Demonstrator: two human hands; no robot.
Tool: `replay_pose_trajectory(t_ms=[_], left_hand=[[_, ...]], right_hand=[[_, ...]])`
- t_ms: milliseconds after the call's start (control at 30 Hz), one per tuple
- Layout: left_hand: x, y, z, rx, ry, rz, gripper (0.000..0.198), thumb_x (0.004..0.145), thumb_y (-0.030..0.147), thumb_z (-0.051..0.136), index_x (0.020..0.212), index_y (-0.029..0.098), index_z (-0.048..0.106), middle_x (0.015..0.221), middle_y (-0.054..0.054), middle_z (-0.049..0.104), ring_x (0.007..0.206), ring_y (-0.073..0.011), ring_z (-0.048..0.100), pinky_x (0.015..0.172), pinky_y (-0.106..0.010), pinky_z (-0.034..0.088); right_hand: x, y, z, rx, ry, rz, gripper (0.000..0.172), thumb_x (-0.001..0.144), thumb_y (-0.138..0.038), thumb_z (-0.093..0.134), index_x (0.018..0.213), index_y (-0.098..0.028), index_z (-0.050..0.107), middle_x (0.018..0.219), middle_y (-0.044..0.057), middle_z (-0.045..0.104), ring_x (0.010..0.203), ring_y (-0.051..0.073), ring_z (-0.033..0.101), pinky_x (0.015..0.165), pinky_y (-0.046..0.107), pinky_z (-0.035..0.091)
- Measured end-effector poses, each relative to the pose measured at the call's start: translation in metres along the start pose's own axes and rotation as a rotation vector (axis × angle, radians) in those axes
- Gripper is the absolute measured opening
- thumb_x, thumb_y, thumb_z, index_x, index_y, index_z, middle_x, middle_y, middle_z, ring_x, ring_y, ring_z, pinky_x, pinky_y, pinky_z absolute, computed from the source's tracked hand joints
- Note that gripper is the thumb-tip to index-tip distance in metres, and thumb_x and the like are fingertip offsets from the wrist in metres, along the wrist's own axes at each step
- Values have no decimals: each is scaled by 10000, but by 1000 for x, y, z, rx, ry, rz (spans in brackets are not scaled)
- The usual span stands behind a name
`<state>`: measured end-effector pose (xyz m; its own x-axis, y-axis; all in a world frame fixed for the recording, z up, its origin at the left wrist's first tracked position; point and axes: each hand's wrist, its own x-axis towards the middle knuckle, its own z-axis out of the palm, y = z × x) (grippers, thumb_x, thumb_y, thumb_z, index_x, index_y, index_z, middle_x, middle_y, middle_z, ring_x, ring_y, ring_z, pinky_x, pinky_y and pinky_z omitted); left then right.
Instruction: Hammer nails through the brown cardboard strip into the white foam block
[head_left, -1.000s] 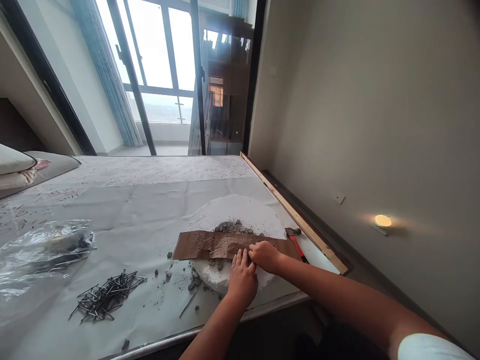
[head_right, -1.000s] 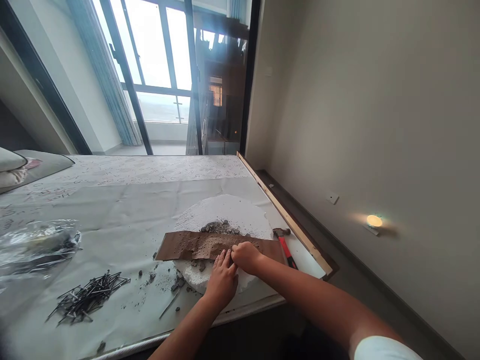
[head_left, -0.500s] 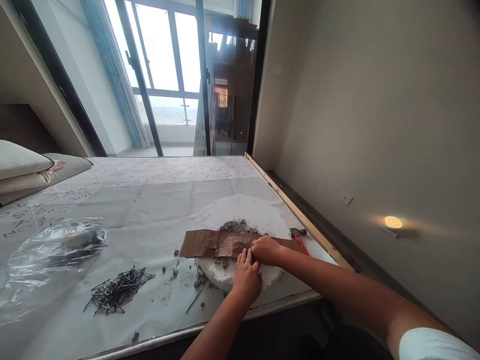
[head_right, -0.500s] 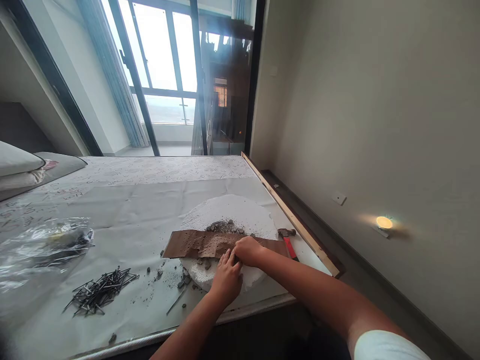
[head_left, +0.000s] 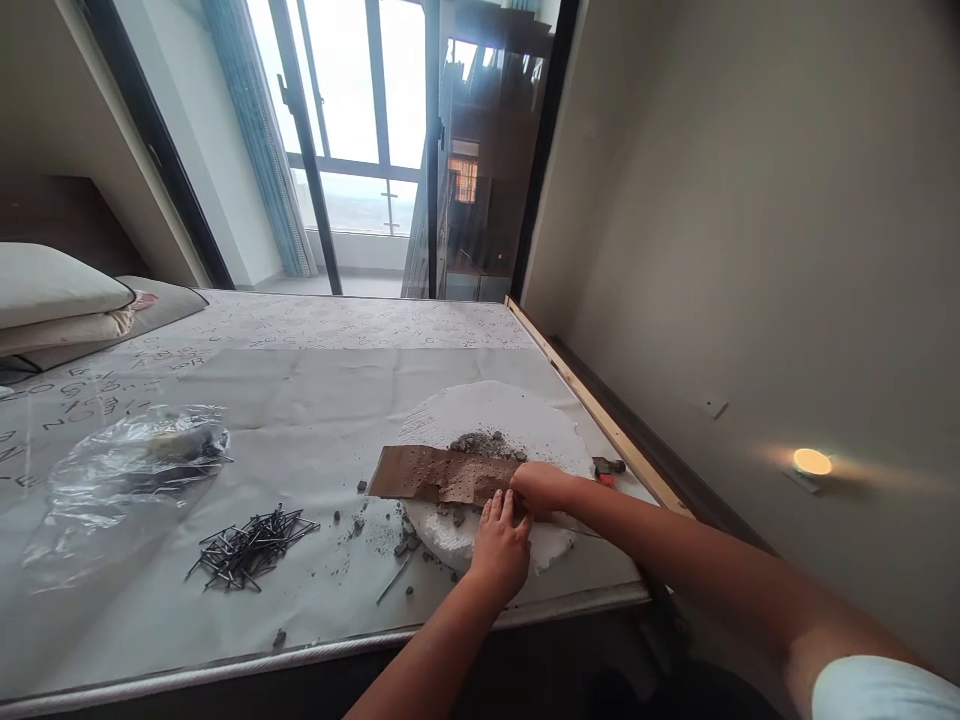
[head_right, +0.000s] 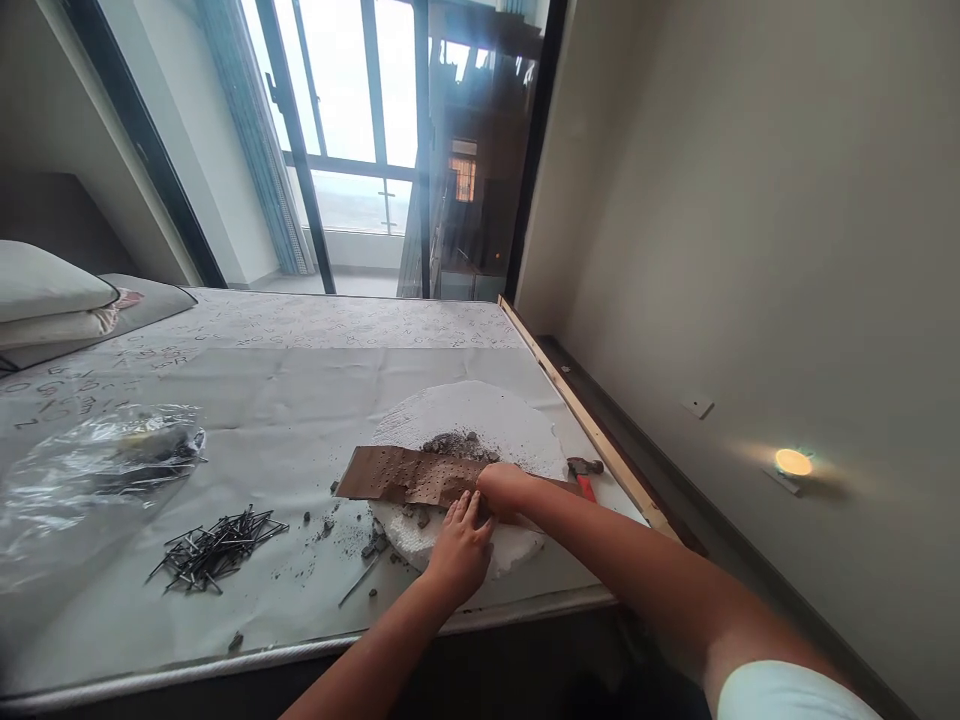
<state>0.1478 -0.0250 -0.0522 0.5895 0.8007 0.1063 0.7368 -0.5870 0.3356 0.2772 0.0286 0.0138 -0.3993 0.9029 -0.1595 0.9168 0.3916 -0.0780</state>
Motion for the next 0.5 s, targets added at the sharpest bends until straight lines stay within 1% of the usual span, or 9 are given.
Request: replay_pose_trajectory(t_ms=[100, 200, 367, 500], left_hand=[[-1, 0, -1, 7, -20, 9, 469, 798, 259, 455, 1262, 201, 496, 1449, -124, 263, 1330, -329, 195, 1061, -507, 217], [-2, 0, -3, 3, -46, 8, 471, 807, 284, 448, 1269, 200, 485, 1458, -116, 245, 1332, -332, 183, 1064, -498, 210], [-3, 2, -1, -16, -61, -2, 460, 798, 273, 460, 1248, 187, 505, 1457, -123, 246, 1333, -325, 185, 1071, -483, 200], [-3, 2, 2, -11, -45, -12, 417, 803, 270, 446, 1191, 161, 556, 1446, -128, 271, 1326, -318, 208, 1070, -475, 210]], right_hand=[[7, -1, -6, -80, -189, -56, 113, 606, -98, 586, 592, -95, 699, 642, 141, 697, 590, 192, 587, 560, 256, 408], [12, 0, -9, -124, -274, -70, 147, 596, -142, 586, 655, -121, 720, 690, 136, 710, 576, 195, 597, 515, 246, 396], [11, -2, 0, -174, -279, -11, 228, 658, -226, 550, 766, -135, 728, 798, 143, 718, 667, 227, 638, 528, 247, 414], [7, -9, 10, -195, -236, 80, 268, 725, -224, 498, 849, -123, 713, 868, 165, 707, 774, 253, 653, 593, 264, 445]])
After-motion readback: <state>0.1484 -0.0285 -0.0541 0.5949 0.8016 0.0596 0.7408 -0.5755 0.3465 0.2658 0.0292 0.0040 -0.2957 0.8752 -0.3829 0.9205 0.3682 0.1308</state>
